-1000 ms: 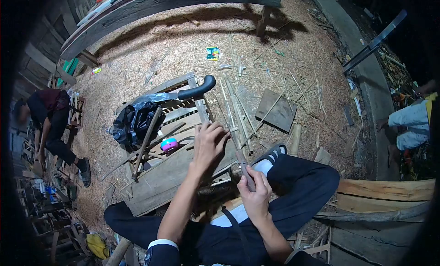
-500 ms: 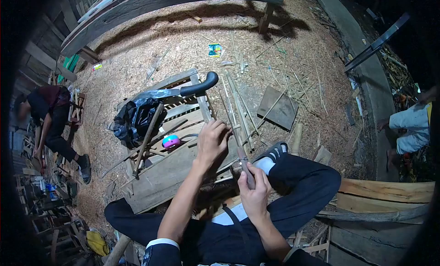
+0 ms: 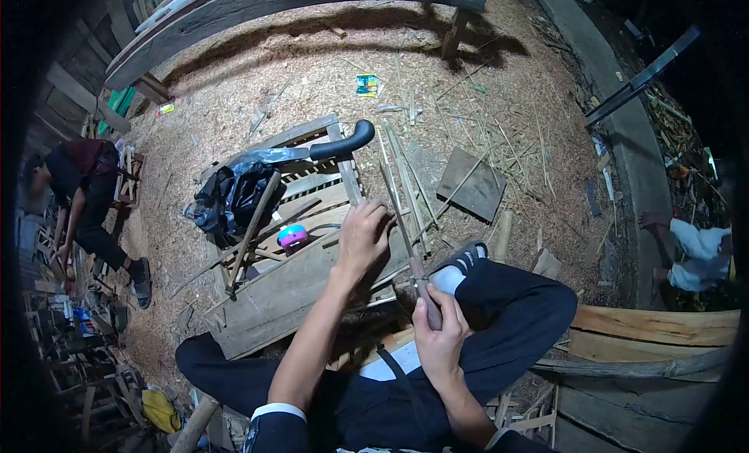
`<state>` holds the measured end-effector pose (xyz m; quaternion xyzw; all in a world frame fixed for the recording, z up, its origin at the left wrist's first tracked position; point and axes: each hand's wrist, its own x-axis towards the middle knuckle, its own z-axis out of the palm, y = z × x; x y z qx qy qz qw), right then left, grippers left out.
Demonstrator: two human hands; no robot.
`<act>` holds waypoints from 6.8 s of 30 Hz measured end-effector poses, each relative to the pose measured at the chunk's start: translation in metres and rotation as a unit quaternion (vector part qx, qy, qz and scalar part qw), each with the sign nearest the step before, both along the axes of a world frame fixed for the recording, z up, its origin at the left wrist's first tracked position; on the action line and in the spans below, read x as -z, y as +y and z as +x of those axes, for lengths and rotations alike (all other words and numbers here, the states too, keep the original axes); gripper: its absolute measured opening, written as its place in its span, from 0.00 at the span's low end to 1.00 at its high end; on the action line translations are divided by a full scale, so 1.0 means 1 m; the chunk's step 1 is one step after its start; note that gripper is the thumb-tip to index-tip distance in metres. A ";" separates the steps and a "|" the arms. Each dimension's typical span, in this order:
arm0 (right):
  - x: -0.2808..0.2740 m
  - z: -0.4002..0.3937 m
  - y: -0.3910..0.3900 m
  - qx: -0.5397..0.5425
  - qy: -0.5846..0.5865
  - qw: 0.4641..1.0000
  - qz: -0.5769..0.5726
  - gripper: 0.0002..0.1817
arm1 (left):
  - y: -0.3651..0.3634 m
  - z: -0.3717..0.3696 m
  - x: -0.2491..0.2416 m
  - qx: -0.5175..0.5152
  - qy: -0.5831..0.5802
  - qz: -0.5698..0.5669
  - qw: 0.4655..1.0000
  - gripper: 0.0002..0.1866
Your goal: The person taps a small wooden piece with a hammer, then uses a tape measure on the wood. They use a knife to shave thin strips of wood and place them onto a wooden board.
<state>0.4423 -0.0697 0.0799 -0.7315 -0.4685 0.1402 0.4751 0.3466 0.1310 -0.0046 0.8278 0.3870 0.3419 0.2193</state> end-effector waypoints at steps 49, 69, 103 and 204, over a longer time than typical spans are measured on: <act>-0.016 0.005 -0.014 -0.009 -0.012 1.000 -0.020 0.13 | -0.001 0.000 -0.006 0.007 -0.013 -0.034 0.999 0.08; -0.013 0.001 -0.004 0.000 0.034 0.999 -0.032 0.13 | 0.000 0.002 0.001 0.015 -0.015 -0.018 1.000 0.08; -0.023 0.013 -0.027 -0.013 0.050 0.998 -0.043 0.12 | -0.001 0.006 0.001 -0.004 -0.024 -0.013 1.000 0.09; -0.006 -0.001 0.027 0.014 0.084 0.996 -0.029 0.12 | -0.019 -0.002 -0.004 -0.062 -0.011 -0.004 0.998 0.07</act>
